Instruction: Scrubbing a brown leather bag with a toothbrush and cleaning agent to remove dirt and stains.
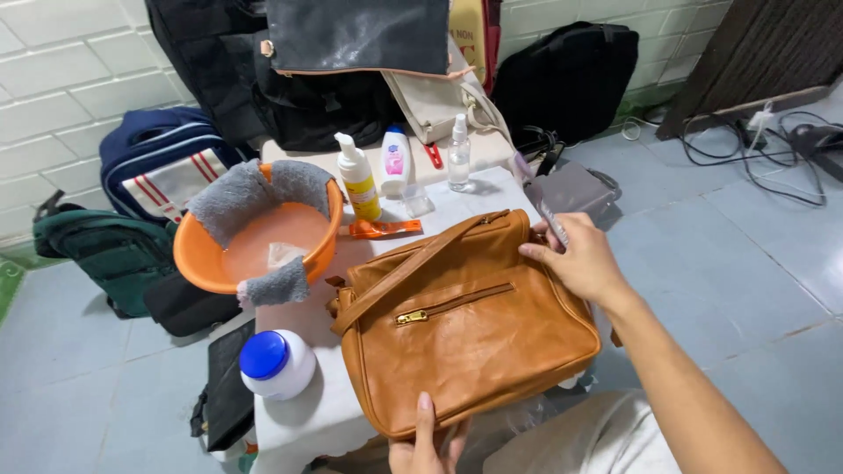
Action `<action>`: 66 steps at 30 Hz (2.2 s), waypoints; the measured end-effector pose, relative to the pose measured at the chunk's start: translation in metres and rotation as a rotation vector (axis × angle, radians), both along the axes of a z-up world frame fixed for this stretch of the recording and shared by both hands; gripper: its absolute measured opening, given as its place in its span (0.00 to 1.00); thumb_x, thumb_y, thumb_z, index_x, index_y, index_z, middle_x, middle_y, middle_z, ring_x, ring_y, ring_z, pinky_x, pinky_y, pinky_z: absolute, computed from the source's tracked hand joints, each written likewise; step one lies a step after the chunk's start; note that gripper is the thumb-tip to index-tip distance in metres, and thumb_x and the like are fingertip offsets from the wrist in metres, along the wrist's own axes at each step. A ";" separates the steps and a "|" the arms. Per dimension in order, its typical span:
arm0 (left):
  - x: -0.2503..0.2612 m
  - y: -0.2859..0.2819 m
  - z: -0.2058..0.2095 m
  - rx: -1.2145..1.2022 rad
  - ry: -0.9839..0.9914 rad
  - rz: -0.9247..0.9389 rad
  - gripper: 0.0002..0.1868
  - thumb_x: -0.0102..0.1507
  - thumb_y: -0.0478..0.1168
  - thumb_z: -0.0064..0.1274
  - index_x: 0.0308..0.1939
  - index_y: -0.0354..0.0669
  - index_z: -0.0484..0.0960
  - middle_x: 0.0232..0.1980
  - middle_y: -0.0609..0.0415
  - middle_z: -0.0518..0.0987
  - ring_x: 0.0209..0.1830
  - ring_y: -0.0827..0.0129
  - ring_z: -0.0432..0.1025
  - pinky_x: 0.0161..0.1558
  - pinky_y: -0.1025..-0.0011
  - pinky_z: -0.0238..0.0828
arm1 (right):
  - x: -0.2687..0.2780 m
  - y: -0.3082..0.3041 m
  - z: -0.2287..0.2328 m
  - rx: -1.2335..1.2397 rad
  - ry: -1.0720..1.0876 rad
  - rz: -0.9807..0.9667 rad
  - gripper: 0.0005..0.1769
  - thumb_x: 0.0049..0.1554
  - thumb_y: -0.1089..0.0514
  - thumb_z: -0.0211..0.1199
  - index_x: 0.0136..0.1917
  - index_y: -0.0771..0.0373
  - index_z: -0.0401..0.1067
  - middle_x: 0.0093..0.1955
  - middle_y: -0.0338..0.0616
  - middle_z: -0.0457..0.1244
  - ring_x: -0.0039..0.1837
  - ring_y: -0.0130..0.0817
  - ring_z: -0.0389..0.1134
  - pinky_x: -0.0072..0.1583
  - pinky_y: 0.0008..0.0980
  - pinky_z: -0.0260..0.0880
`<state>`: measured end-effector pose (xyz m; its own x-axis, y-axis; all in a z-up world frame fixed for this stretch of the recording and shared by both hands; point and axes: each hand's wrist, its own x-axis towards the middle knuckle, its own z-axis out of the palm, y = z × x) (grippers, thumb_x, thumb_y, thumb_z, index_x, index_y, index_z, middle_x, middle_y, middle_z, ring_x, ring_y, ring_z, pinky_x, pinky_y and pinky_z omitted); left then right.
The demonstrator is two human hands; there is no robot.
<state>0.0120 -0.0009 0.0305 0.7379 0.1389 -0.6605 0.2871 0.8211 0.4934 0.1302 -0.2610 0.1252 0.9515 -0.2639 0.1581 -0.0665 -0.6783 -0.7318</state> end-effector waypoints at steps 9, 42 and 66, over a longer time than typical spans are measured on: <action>0.032 0.145 -0.217 1.421 -0.366 -0.219 0.43 0.40 0.28 0.58 0.62 0.47 0.72 0.46 0.52 0.84 0.41 0.69 0.80 0.43 0.75 0.75 | 0.019 0.006 -0.009 -0.313 -0.012 0.004 0.21 0.51 0.47 0.71 0.52 0.61 0.76 0.41 0.40 0.66 0.52 0.33 0.64 0.55 0.36 0.64; 0.161 0.063 0.086 1.827 -0.457 -1.016 0.71 0.39 0.80 0.65 0.74 0.38 0.63 0.76 0.40 0.61 0.70 0.45 0.65 0.64 0.48 0.68 | 0.006 0.041 0.007 -0.684 -0.118 0.016 0.31 0.55 0.28 0.60 0.32 0.57 0.66 0.62 0.37 0.59 0.70 0.44 0.55 0.63 0.44 0.58; 0.210 0.078 0.013 1.388 -0.221 -0.573 0.22 0.72 0.51 0.43 0.65 0.48 0.80 0.62 0.43 0.80 0.66 0.48 0.71 0.66 0.47 0.66 | -0.038 0.031 -0.024 -0.457 0.323 -0.028 0.32 0.55 0.24 0.57 0.35 0.54 0.65 0.46 0.38 0.61 0.62 0.39 0.64 0.65 0.41 0.56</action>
